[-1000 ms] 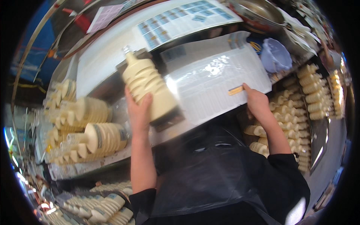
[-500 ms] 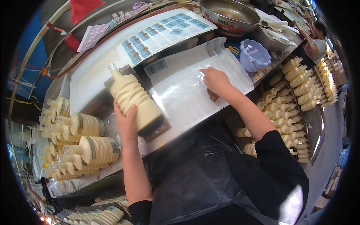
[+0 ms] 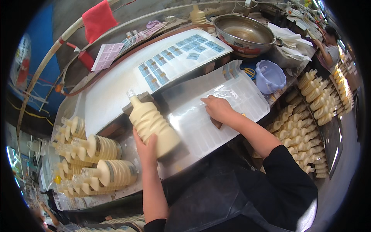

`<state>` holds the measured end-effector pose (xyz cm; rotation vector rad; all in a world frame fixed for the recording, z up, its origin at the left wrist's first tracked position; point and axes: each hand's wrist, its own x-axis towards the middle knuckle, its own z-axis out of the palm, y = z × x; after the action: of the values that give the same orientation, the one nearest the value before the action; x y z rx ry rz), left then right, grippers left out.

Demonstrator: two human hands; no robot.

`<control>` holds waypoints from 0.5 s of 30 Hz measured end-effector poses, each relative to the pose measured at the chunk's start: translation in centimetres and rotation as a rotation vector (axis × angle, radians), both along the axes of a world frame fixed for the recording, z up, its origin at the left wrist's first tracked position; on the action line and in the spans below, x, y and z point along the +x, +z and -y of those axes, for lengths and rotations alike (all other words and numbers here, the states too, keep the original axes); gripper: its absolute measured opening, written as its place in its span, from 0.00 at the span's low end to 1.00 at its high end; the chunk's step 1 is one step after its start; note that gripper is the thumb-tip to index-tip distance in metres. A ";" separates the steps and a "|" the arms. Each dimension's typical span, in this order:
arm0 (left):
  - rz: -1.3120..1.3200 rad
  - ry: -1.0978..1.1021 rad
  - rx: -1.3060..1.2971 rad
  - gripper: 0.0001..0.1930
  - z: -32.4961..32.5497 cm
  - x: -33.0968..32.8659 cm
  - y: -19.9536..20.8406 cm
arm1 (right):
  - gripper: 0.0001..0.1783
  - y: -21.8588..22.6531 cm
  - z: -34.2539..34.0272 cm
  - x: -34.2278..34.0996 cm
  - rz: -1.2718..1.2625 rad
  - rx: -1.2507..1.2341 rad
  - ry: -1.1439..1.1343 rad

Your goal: The person applies labels to cream-colored plastic bottles one at a time. They pick up a bottle, peel a label from a sheet, and smooth it onto the bottle's body, then place the labeled bottle aside and repeat the process.

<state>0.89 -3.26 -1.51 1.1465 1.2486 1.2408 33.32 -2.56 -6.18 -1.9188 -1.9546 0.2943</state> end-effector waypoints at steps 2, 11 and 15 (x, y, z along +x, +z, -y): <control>-0.013 0.001 0.004 0.46 -0.3 -0.3 -0.6 | 0.21 0.1 0.3 0.4 -0.013 -0.004 -0.019; 0.017 -0.033 0.027 0.47 0.0 -0.4 -0.7 | 0.20 1.7 7.2 1.1 0.042 -0.030 -0.027; 0.008 -0.041 0.038 0.46 0.0 -0.2 -0.3 | 0.17 1.1 10.2 1.1 0.019 0.005 -0.040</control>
<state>0.72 -3.29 -1.81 1.1880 1.1941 1.2426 34.46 -12.77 -5.11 -1.9622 -1.9248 0.2604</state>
